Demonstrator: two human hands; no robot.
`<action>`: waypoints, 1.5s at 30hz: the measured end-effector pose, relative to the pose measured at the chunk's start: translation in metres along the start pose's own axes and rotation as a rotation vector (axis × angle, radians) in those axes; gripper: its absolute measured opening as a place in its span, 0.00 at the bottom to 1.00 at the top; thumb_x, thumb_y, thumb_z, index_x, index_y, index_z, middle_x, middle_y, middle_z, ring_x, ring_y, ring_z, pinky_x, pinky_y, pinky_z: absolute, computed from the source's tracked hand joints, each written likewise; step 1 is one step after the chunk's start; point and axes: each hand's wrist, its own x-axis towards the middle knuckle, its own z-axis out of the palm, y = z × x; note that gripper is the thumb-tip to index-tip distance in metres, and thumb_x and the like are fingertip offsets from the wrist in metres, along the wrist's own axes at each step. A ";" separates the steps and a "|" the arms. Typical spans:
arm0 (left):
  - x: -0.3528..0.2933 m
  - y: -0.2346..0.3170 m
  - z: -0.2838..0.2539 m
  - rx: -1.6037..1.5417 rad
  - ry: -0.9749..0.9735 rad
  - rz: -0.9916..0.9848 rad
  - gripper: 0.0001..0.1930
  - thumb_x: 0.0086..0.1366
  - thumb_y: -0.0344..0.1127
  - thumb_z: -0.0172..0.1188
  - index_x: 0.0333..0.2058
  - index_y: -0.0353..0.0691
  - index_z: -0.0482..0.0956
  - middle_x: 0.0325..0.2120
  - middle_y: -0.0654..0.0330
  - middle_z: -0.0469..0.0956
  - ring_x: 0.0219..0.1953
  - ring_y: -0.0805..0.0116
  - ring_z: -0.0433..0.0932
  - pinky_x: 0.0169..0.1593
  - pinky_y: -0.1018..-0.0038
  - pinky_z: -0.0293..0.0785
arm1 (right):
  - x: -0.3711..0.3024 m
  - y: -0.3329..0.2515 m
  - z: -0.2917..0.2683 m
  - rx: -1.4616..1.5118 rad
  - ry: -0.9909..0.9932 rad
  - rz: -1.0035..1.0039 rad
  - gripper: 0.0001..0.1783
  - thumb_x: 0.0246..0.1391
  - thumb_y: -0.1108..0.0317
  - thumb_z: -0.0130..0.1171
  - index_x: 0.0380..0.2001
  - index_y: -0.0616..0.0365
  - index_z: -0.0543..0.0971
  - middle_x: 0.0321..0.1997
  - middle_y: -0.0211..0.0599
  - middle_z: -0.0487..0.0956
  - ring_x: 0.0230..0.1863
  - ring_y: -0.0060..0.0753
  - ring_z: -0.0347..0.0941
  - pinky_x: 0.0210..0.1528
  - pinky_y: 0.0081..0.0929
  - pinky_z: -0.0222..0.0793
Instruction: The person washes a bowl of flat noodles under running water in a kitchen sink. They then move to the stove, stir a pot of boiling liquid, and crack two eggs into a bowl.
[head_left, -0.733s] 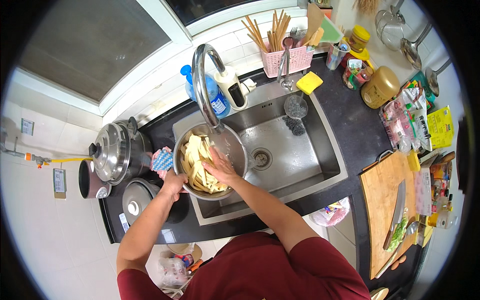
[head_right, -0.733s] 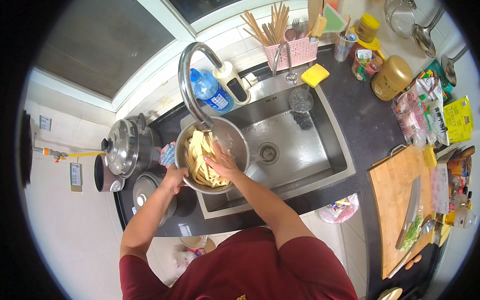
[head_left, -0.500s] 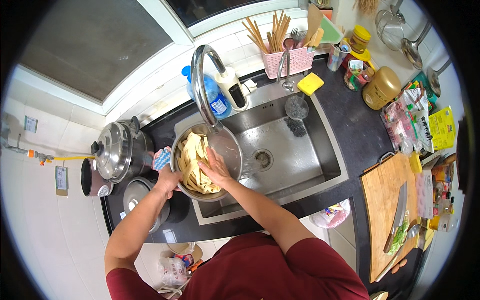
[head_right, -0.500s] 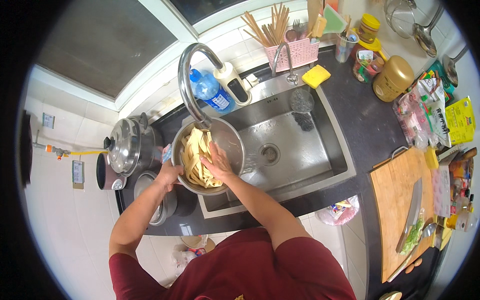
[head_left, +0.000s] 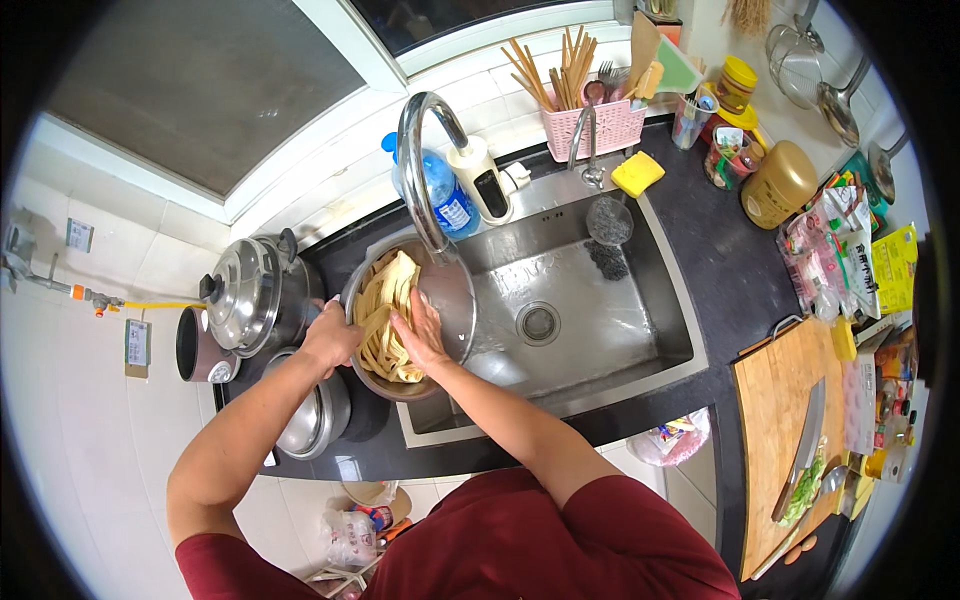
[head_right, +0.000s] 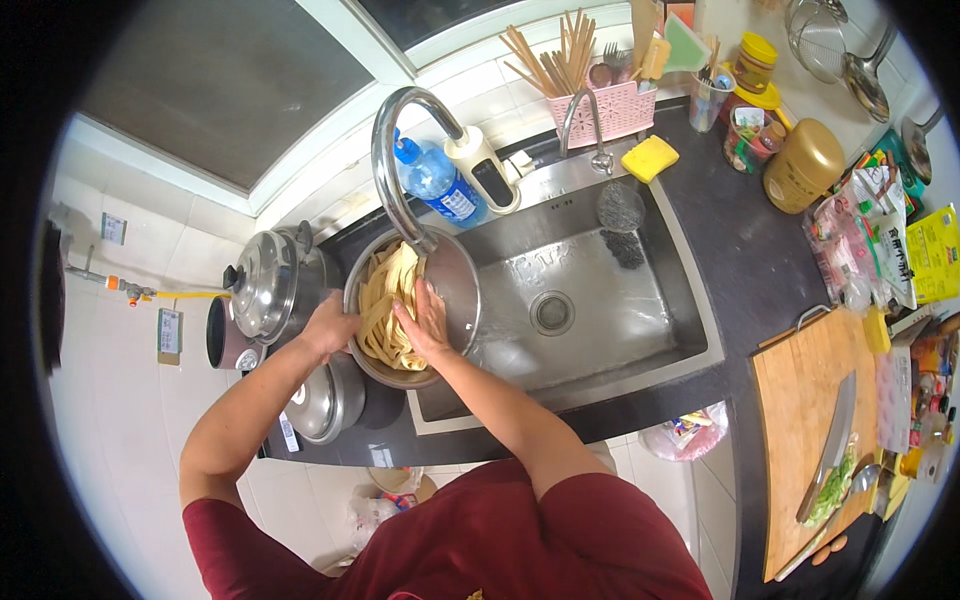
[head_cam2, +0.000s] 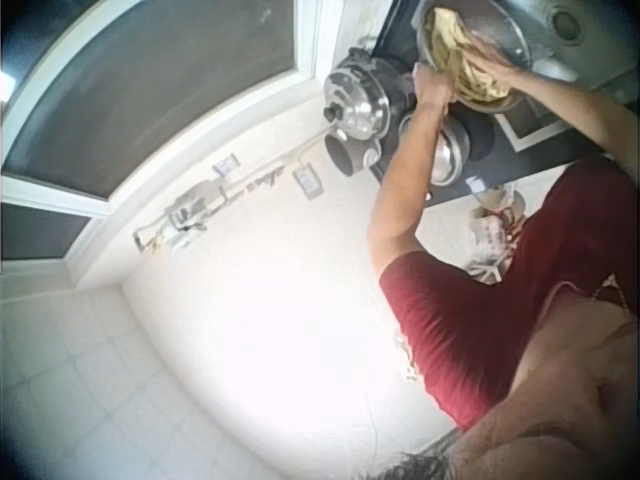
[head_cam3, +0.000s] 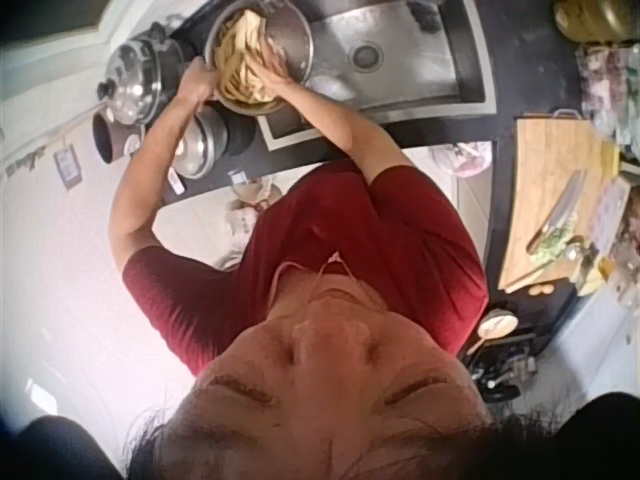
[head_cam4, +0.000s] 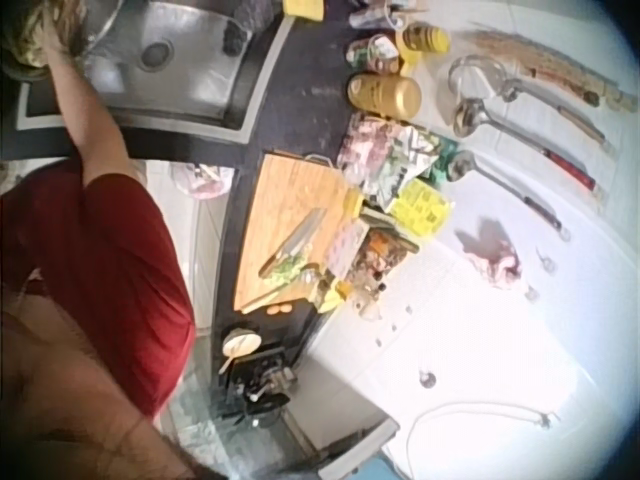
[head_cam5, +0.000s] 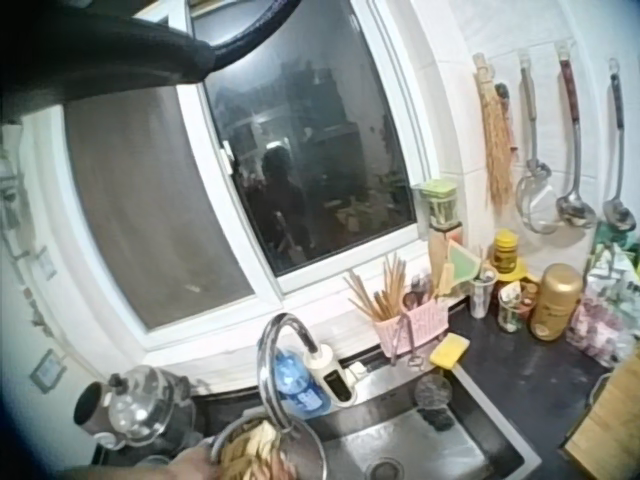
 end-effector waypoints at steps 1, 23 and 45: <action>-0.008 0.012 -0.004 0.059 -0.004 -0.024 0.26 0.56 0.34 0.56 0.51 0.27 0.65 0.36 0.43 0.78 0.22 0.59 0.80 0.23 0.68 0.76 | 0.001 -0.003 0.001 0.038 -0.013 0.000 0.42 0.59 0.45 0.49 0.66 0.64 0.54 0.66 0.55 0.59 0.64 0.57 0.54 0.66 0.44 0.48; -0.035 0.055 -0.035 0.607 0.078 0.013 0.30 0.54 0.41 0.57 0.47 0.18 0.65 0.42 0.34 0.76 0.48 0.44 0.77 0.52 0.63 0.73 | 0.009 -0.064 0.014 0.457 -0.042 -0.070 0.36 0.61 0.48 0.47 0.65 0.59 0.55 0.62 0.53 0.65 0.62 0.59 0.59 0.62 0.47 0.49; -0.061 0.061 -0.034 0.693 0.145 0.028 0.31 0.52 0.45 0.58 0.45 0.22 0.65 0.40 0.33 0.76 0.47 0.40 0.76 0.52 0.60 0.72 | -0.011 -0.085 0.027 0.440 -0.009 0.005 0.33 0.60 0.56 0.47 0.64 0.61 0.57 0.59 0.57 0.68 0.58 0.61 0.62 0.60 0.45 0.55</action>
